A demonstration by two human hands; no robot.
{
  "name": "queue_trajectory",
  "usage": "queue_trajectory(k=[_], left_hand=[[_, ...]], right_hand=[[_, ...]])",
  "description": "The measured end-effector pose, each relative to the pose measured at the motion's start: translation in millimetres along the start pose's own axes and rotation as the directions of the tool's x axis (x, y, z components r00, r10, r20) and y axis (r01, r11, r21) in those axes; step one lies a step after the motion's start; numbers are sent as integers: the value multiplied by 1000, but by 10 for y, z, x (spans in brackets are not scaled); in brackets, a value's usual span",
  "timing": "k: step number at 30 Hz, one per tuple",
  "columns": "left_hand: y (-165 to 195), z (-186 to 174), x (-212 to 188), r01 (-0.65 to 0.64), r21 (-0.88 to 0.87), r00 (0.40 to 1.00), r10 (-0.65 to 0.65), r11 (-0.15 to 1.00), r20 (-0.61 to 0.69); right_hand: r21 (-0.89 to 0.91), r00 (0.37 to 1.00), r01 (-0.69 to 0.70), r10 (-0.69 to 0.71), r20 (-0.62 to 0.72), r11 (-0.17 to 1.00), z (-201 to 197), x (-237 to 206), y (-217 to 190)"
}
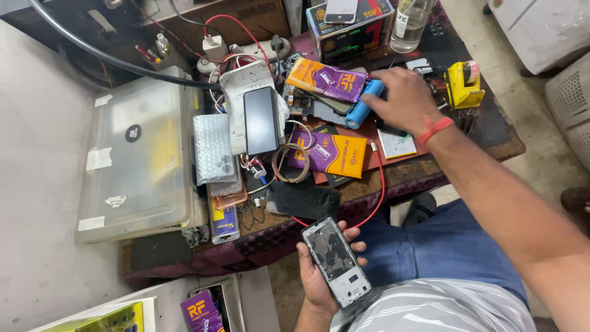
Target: The person picks up a disassembled mobile phone and uses a screwdriver to pry at the frame. They then wipe the phone's interior with a cloth and apply adhesive from a tube around the edges of the phone chassis.
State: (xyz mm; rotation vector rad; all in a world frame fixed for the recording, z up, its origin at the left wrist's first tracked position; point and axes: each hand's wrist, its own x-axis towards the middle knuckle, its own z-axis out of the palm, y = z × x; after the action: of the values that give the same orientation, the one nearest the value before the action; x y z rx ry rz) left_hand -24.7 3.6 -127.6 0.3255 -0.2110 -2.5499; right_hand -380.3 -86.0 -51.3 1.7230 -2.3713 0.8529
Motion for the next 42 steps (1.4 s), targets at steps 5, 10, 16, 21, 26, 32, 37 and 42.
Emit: queue_trajectory(k=[5, 10, 16, 21, 26, 32, 37, 42], left_hand=[[-112, 73, -33, 5, -19, 998, -4, 1000, 58], [-17, -21, -268, -46, -12, 999, 46, 999, 5], [44, -162, -307, -72, -53, 997, 72, 996, -6], [11, -140, -261, -72, -36, 997, 71, 997, -18], [-13, -180, -293, -53, -63, 998, 55, 997, 38], [-88, -350, -273, -102, -50, 994, 104, 993, 24], [-76, -507, -251, -115, -74, 983, 124, 991, 133], [17, -528, -337, -239, -66, 969, 243, 969, 54]], right_hand=[[-247, 985, 133, -101, 140, 960, 337, 500, -543], [-5, 921, -86, 81, 382, 996, 221, 893, -616], [193, 898, -191, 92, 431, 962, 172, 1084, -494], [7, 904, -102, 90, 417, 995, 215, 1011, -569], [-212, 926, 24, 59, 374, 977, 268, 861, -780], [-117, 969, -77, 102, 225, 990, 18, 979, -670], [-144, 972, 181, -199, -127, 973, -204, 1533, -588], [-277, 916, 272, -159, 369, 922, -175, 1905, -618]])
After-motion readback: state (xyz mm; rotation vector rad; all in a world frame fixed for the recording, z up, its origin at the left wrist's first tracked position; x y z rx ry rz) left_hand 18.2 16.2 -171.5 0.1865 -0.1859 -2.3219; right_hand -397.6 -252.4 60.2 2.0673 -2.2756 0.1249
